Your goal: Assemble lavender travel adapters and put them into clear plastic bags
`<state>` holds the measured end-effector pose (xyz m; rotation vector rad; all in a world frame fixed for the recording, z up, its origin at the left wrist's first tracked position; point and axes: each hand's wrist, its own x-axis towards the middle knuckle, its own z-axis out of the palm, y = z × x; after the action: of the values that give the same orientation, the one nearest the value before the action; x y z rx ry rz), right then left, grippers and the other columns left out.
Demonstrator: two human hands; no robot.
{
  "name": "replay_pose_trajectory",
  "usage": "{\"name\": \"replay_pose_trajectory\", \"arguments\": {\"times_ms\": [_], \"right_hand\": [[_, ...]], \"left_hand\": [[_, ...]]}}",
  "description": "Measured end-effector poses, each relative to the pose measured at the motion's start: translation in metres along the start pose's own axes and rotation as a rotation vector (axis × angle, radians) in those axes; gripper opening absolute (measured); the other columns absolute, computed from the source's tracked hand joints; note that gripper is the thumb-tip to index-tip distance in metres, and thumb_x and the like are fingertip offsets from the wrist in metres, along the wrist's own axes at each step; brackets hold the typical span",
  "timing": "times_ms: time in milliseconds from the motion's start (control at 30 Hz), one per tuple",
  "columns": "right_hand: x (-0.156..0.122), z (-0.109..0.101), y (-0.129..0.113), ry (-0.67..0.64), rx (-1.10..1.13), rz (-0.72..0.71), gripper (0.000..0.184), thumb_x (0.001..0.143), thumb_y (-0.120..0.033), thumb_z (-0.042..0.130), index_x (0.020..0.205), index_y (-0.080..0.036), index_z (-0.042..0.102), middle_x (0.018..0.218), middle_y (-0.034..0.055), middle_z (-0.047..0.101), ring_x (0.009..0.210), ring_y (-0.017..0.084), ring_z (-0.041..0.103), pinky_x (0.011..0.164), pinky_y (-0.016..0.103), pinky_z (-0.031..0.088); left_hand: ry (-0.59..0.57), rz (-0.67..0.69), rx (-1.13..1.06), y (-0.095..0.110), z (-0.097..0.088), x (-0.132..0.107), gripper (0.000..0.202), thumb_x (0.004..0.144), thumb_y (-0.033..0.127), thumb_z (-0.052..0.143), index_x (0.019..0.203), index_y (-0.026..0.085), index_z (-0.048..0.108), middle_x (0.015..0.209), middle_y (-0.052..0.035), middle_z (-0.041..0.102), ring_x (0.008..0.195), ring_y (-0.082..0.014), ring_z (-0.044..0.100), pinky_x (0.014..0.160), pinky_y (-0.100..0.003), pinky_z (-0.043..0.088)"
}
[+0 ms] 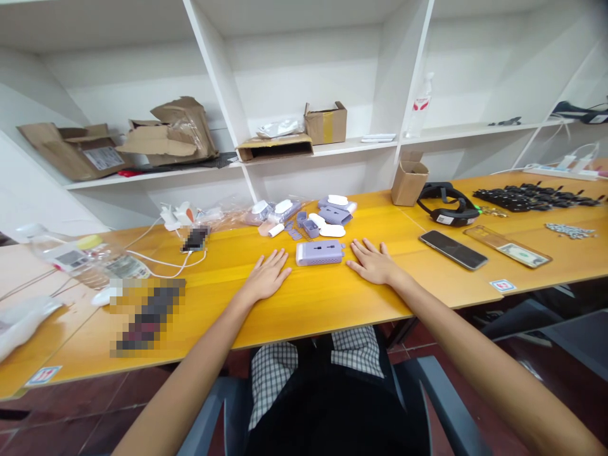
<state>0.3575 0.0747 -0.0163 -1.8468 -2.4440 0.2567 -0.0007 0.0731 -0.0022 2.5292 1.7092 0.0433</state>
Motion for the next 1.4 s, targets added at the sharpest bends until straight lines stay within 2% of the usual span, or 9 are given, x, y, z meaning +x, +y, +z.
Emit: {"name": "replay_pose_trajectory", "arguments": {"times_ms": [533,867,1400], "right_hand": [[-0.0023,-0.0041,-0.0021,-0.019,-0.007,0.010,0.084,0.104,-0.069,0.015,0.172,-0.021,0.021,0.179,0.0055,0.014,0.166,0.036,0.009,0.129,0.072,0.008],[-0.0007,-0.0011,0.0021,0.007,0.014,-0.013,0.085,0.103,-0.073,0.017,0.172,-0.024,0.023,0.179,0.0064,0.018,0.165,0.039,0.012,0.128,0.073,0.009],[-0.0018,-0.0053,0.0052,0.014,0.067,-0.028,0.084,0.103,-0.070,0.029,0.170,-0.019,0.031,0.177,0.0088,0.022,0.164,0.042,0.017,0.126,0.075,0.012]], "left_hand": [[0.003,0.002,0.003,0.0007,0.0002,0.0023,0.074,0.106,0.057,0.023,0.168,0.017,0.032,0.176,-0.0090,0.024,0.166,-0.0288,0.019,0.133,-0.057,0.016],[0.012,0.009,-0.011,0.0000,-0.0006,0.0023,0.073,0.106,0.058,0.023,0.168,0.019,0.034,0.176,-0.0090,0.026,0.165,-0.0297,0.020,0.133,-0.058,0.017],[0.009,0.016,-0.012,0.0010,-0.0012,0.0012,0.072,0.107,0.057,0.024,0.167,0.018,0.035,0.176,-0.0097,0.025,0.165,-0.0294,0.021,0.133,-0.058,0.016]]}}
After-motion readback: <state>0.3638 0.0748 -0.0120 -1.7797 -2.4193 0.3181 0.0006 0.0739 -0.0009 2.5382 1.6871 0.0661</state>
